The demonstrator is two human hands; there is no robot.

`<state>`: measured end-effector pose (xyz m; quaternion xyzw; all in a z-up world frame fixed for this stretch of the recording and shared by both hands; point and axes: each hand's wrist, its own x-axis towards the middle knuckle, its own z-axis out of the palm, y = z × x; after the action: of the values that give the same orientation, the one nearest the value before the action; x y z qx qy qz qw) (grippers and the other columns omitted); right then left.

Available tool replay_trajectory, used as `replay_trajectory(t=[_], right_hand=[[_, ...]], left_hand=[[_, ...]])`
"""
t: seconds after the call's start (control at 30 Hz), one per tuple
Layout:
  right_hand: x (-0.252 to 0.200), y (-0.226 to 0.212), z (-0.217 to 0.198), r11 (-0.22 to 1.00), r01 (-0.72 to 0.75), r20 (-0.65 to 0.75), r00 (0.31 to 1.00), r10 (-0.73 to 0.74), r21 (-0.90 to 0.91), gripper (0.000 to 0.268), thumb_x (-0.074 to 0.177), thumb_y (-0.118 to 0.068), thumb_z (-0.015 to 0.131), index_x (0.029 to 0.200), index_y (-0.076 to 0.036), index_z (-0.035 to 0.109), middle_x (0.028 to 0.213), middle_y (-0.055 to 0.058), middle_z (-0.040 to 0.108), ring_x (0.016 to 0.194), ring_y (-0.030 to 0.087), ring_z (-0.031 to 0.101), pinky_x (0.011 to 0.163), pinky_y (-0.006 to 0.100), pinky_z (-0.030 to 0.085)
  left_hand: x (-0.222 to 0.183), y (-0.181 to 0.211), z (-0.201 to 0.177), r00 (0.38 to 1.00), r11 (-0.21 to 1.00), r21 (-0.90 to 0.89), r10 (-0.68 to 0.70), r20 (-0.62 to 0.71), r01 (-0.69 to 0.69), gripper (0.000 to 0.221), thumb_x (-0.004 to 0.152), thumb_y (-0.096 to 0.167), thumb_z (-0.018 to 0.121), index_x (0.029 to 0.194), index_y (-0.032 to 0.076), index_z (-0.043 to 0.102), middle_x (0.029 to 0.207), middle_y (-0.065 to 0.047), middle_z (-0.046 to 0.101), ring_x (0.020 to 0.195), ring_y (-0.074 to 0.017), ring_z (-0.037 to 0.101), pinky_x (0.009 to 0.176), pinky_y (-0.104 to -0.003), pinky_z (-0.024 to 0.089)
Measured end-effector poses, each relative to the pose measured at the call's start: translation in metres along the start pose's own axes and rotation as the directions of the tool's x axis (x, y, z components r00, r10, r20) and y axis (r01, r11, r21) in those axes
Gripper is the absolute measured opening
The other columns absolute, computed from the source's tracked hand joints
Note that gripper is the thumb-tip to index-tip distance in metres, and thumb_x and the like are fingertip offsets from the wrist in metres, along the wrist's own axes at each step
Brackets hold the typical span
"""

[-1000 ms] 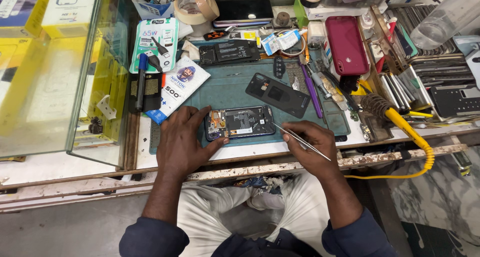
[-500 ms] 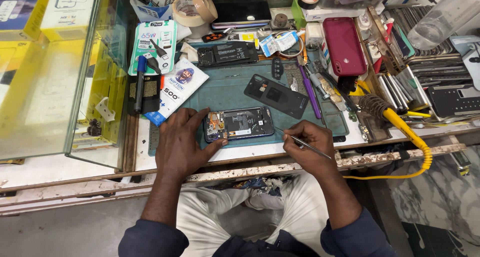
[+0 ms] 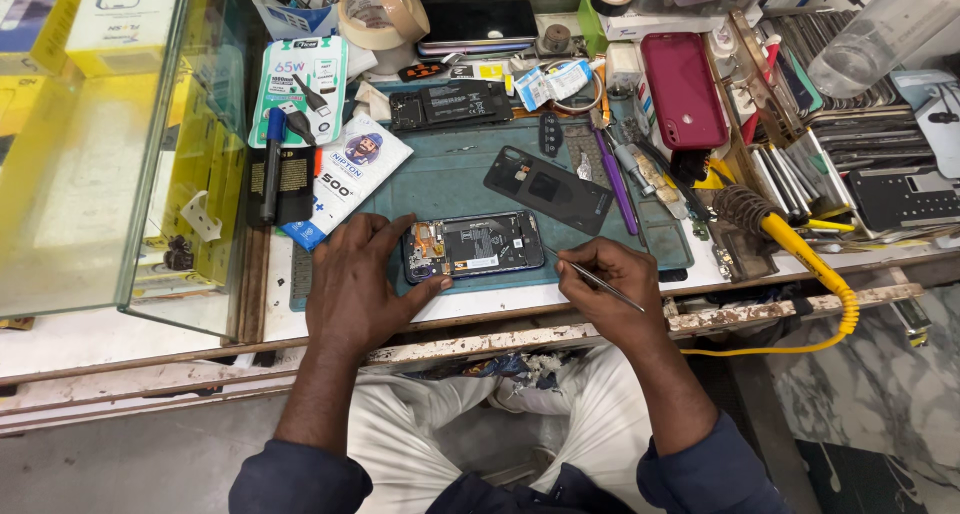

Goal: The person uses tweezers to manipulate internal components of a disassembled smartphone on a cluttered workbench. They repeatedly probe and adjust small parts near the battery and motherboard area without completing a visible final state.

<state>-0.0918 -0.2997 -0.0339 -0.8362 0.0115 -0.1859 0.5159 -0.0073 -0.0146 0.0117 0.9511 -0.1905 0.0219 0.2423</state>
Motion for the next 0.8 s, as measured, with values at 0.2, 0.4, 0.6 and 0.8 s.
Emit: replay_trajectory(t=[0.2,0.4,0.6,0.8], right_hand=[[0.0009,-0.0029,-0.0009,0.999,0.035,0.004,0.999,-0.035,0.001,0.007,0.088,-0.002,0.077,0.094,0.000,0.074,0.083,0.004,0.075,0.073,0.003,0.069,0.062,0.021,0.053],[0.0010,-0.0019,-0.0020,0.999,0.035,0.021,0.999,-0.035,0.008,0.008,0.088,-0.002,0.077,0.095,0.001,0.075,0.089,0.006,0.077,0.077,0.005,0.070,0.064,0.021,0.055],[0.0024,-0.0023,-0.0024,0.999,0.024,0.047,0.999,-0.026,0.048,0.009,0.087,-0.001,0.076,0.095,0.001,0.074,0.095,0.007,0.077,0.082,0.006,0.071,0.067,0.021,0.057],[-0.0009,-0.0077,-0.0042,0.998,0.067,0.061,0.996,-0.067,-0.006,0.012,0.089,0.000,0.075,0.100,0.002,0.075,0.095,0.009,0.075,0.080,0.009,0.070,0.067,0.023,0.055]], left_hand=[[-0.0006,0.0000,-0.0004,0.999,0.999,-0.007,0.037,-0.039,-0.037,0.082,0.066,0.054,0.090,0.134,0.015,0.067,0.118,-0.010,0.062,0.118,-0.0274,0.055,0.097,-0.047,0.038],[-0.0002,-0.0011,0.0003,1.000,1.000,-0.009,0.011,-0.017,-0.011,0.082,0.065,0.055,0.089,0.134,0.017,0.067,0.118,-0.009,0.062,0.118,-0.0268,0.056,0.098,-0.046,0.039],[0.0007,-0.0030,-0.0005,1.000,0.999,-0.031,0.029,-0.012,-0.029,0.080,0.066,0.053,0.090,0.133,0.016,0.068,0.116,-0.010,0.062,0.116,-0.0275,0.056,0.096,-0.046,0.039],[0.0019,-0.0037,-0.0011,0.999,0.998,-0.042,0.045,-0.015,-0.045,0.081,0.065,0.053,0.090,0.133,0.015,0.068,0.115,-0.010,0.062,0.115,-0.0283,0.057,0.095,-0.047,0.040]])
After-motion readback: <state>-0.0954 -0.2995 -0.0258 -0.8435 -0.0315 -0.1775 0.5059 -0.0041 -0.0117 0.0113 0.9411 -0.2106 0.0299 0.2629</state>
